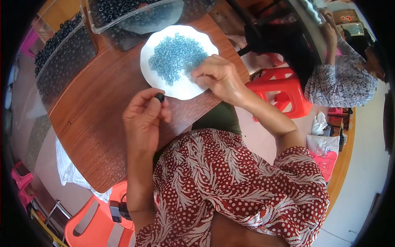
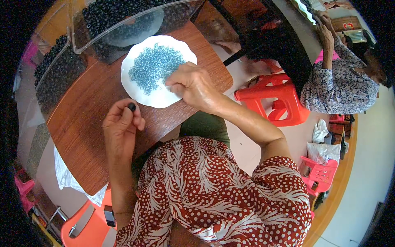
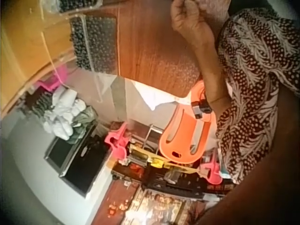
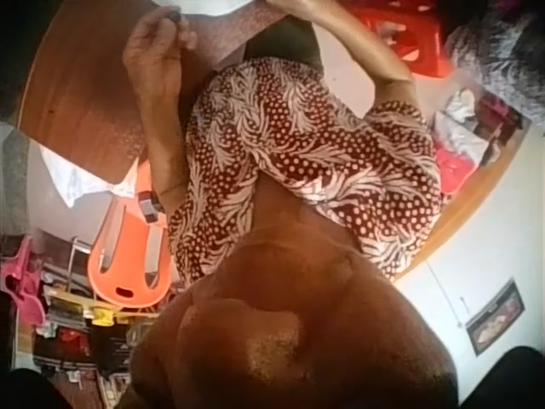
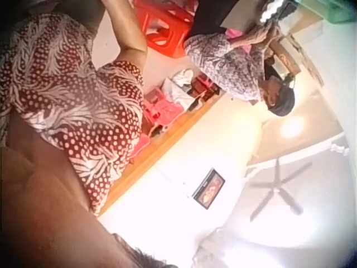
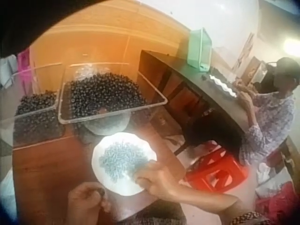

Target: Placing small blue beads into small black plastic components at a manual workstation.

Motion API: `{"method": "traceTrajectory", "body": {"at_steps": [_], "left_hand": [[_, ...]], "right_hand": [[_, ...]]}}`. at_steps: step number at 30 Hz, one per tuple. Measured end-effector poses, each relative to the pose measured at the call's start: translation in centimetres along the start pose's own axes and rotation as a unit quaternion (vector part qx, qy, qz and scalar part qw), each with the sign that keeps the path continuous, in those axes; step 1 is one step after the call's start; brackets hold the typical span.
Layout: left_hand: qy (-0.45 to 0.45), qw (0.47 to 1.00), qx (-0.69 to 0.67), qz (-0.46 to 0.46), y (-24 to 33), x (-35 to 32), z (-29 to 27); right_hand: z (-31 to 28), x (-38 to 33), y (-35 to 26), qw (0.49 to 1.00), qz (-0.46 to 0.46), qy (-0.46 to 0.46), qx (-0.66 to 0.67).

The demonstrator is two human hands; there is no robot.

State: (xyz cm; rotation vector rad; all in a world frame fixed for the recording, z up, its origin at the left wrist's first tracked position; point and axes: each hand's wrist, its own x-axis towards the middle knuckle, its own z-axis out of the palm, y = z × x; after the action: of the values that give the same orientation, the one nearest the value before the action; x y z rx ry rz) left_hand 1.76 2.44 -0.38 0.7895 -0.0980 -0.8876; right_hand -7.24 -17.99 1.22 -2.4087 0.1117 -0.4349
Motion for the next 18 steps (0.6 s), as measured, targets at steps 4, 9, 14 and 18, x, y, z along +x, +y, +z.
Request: {"method": "traceTrajectory", "body": {"at_steps": [4, 9, 14, 18], "left_hand": [[0.002, 1.0, -0.002, 0.019, 0.5, 1.1, -0.7], [-0.012, 0.999, -0.03, -0.003, -0.1, 1.6, -1.5], [-0.02, 0.999, -0.036, -0.005, -0.2, 1.8, -1.8], [-0.016, 0.999, -0.034, -0.002, -0.3, 1.9, -2.1]], "right_hand": [[0.9, 0.6, 0.0, 0.994, -0.049, 0.001, -0.093], [1.8, 1.0, 0.7, 0.985, -0.054, -0.019, -0.166], [1.9, 1.5, 0.3, 0.981, -0.042, -0.016, -0.188], [2.0, 1.4, 0.3, 0.983, -0.027, 0.008, -0.182]]}}
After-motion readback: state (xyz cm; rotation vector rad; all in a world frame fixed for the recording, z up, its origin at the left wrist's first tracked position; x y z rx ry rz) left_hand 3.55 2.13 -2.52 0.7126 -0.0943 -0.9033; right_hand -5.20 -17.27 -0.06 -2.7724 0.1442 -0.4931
